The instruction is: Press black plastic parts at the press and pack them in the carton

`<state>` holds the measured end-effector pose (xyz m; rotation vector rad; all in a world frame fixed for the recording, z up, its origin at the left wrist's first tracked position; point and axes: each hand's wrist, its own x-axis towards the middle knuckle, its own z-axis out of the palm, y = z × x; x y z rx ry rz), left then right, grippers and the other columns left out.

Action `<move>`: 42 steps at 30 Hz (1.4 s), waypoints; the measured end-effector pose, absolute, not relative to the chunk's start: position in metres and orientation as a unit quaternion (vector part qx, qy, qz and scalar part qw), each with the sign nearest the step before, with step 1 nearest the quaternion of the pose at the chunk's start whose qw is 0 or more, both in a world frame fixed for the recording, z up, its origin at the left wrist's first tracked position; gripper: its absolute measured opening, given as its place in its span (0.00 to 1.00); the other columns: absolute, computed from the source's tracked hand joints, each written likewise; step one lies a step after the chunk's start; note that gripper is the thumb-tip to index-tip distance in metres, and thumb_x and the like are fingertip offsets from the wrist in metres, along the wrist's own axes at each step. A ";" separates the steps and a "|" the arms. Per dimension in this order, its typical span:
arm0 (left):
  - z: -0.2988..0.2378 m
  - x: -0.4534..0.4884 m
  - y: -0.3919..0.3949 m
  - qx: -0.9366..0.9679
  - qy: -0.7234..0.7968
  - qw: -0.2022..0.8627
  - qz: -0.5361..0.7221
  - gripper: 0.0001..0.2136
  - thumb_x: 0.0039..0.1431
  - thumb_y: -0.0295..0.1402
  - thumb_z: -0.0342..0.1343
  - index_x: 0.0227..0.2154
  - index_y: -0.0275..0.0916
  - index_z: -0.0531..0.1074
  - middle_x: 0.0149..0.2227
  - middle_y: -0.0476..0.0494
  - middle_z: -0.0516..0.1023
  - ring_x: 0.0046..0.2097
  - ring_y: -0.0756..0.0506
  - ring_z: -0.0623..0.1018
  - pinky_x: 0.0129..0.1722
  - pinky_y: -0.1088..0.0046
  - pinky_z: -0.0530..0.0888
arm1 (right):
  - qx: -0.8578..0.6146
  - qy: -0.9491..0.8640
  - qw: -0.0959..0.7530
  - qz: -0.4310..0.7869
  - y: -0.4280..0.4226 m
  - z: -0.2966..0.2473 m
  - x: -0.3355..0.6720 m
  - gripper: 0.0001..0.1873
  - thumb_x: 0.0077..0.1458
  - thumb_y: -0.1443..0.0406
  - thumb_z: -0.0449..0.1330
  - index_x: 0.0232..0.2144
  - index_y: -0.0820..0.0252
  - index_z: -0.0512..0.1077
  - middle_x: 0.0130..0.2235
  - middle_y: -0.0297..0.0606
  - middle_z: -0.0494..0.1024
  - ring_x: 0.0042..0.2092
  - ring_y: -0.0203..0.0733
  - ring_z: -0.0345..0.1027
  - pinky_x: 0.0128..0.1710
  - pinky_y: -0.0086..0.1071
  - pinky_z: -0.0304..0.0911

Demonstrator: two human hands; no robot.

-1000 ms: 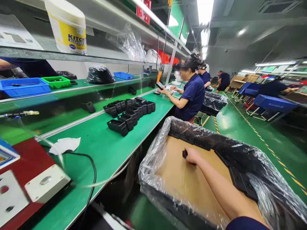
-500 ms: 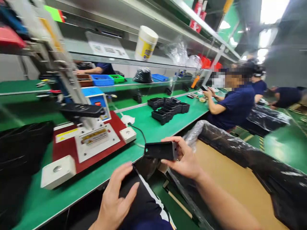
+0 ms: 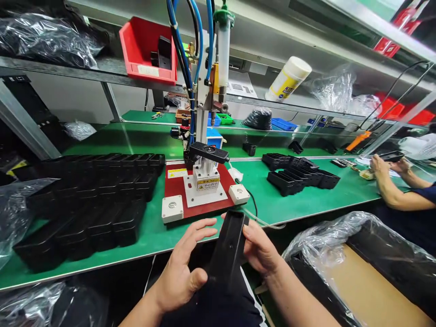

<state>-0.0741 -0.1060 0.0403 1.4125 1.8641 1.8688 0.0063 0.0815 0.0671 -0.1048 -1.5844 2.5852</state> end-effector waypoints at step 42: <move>0.152 -0.293 0.016 0.311 0.660 -0.069 0.680 0.09 0.54 0.35 0.48 0.24 0.38 0.68 0.26 0.49 0.70 0.31 0.47 0.68 0.32 0.72 0.63 | 0.104 -0.834 0.455 0.295 0.135 0.148 -0.163 0.16 0.58 0.60 0.60 0.48 0.59 0.73 0.46 0.45 0.74 0.48 0.46 0.69 0.48 0.41 0.67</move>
